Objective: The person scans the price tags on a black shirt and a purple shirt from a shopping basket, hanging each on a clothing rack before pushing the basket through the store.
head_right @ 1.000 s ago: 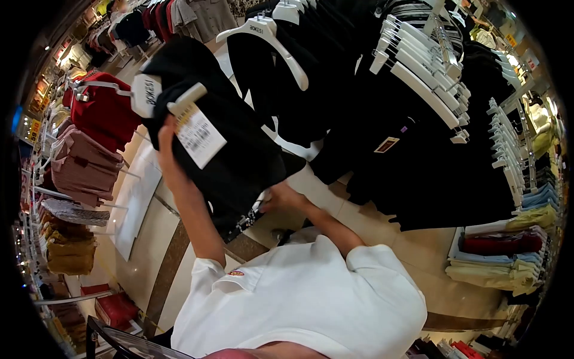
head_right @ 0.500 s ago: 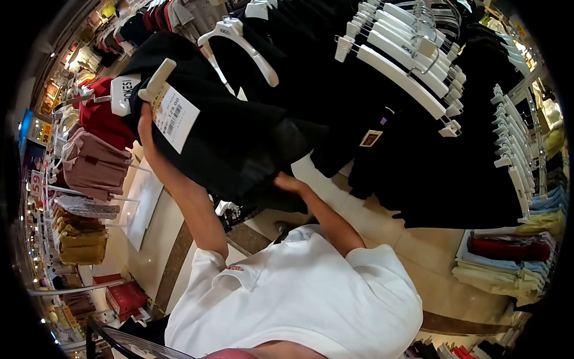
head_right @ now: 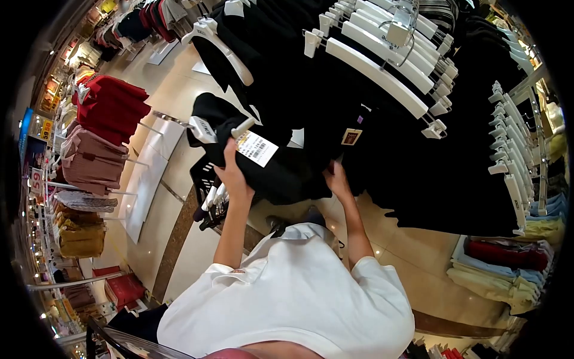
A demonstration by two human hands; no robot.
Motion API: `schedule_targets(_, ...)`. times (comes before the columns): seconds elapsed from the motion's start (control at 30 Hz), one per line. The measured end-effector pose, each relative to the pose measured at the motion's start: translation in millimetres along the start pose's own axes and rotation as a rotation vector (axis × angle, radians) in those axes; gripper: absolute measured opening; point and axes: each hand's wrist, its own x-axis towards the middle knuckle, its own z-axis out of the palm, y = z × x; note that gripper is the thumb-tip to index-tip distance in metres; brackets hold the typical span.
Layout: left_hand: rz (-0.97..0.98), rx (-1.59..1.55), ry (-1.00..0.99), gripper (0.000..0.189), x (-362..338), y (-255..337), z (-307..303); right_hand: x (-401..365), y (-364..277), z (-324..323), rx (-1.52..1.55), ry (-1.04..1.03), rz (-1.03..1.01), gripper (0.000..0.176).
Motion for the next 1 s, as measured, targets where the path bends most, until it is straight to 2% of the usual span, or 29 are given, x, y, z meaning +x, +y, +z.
schedule_targets(0.07,0.061,0.025,-0.100,0.031,4.8,-25.1,-11.7,3.0,-13.9,-4.0,0.005,0.105,-0.269,0.028)
schedule_targets(0.13,0.069,0.015,-0.108,0.023,-1.2,-41.8,-10.2,-4.2,-48.2,-4.5,0.058,0.096,-0.318,0.035)
schedule_targets(0.2,0.092,0.050,-0.159,0.020,-4.2,-56.1,-9.8,-12.8,-94.4,-4.6,-0.039,0.009,-0.427,0.042)
schedule_targets(0.23,0.076,0.074,-0.163,0.020,-2.8,-64.6,-12.3,-10.3,-101.9,-3.3,-0.039,0.005,-0.422,0.042)
schedule_targets(0.33,0.084,0.132,-0.211,0.018,-6.3,-73.8,-11.9,-5.5,-130.1,2.4,-0.141,-0.273,-0.462,0.062)
schedule_targets(0.4,0.086,0.149,-0.244,0.018,-8.7,-76.2,-11.3,6.7,-123.2,20.9,-0.097,-0.310,-0.548,0.069)
schedule_targets(0.47,0.095,0.165,-0.277,0.017,-9.1,-75.7,-11.6,11.2,-122.2,33.8,-0.095,-0.344,-0.488,0.069)
schedule_targets(0.53,-0.005,0.179,-0.321,0.019,-9.7,-70.9,-14.6,14.7,-122.7,38.5,-0.089,-0.386,-0.428,0.070)
schedule_targets(0.63,-0.044,0.236,-0.321,0.021,-5.1,-67.0,-28.1,19.0,-121.4,42.8,-0.120,-0.359,-0.441,0.062)
schedule_targets(0.67,-0.053,0.283,-0.337,0.022,-3.0,-66.4,-33.1,22.0,-117.5,43.4,-0.045,-0.359,-0.363,0.059)
schedule_targets(0.7,-0.051,0.285,-0.329,0.022,-2.8,-63.5,-35.7,25.0,-113.1,44.2,0.030,-0.358,-0.284,0.057)
schedule_targets(0.77,0.009,0.293,-0.240,0.029,-4.1,-56.5,-40.8,29.5,-103.4,44.1,0.054,-0.348,-0.303,0.055)
schedule_targets(0.8,-0.006,0.256,-0.207,0.034,-0.5,-53.9,-44.3,33.8,-99.4,42.1,0.074,-0.330,-0.331,0.054)
schedule_targets(0.87,-0.062,0.272,-0.153,0.035,8.8,-47.3,-54.9,40.2,-85.3,34.1,0.134,-0.289,-0.255,0.056)
schedule_targets(0.93,-0.065,0.227,-0.232,0.036,13.6,-31.3,-56.0,44.6,-71.6,23.4,0.175,-0.242,-0.127,0.055)
schedule_targets(1.0,-0.142,0.284,-0.300,0.045,21.2,-16.9,-60.0,54.5,-48.4,14.7,0.100,-0.181,-0.103,0.056)
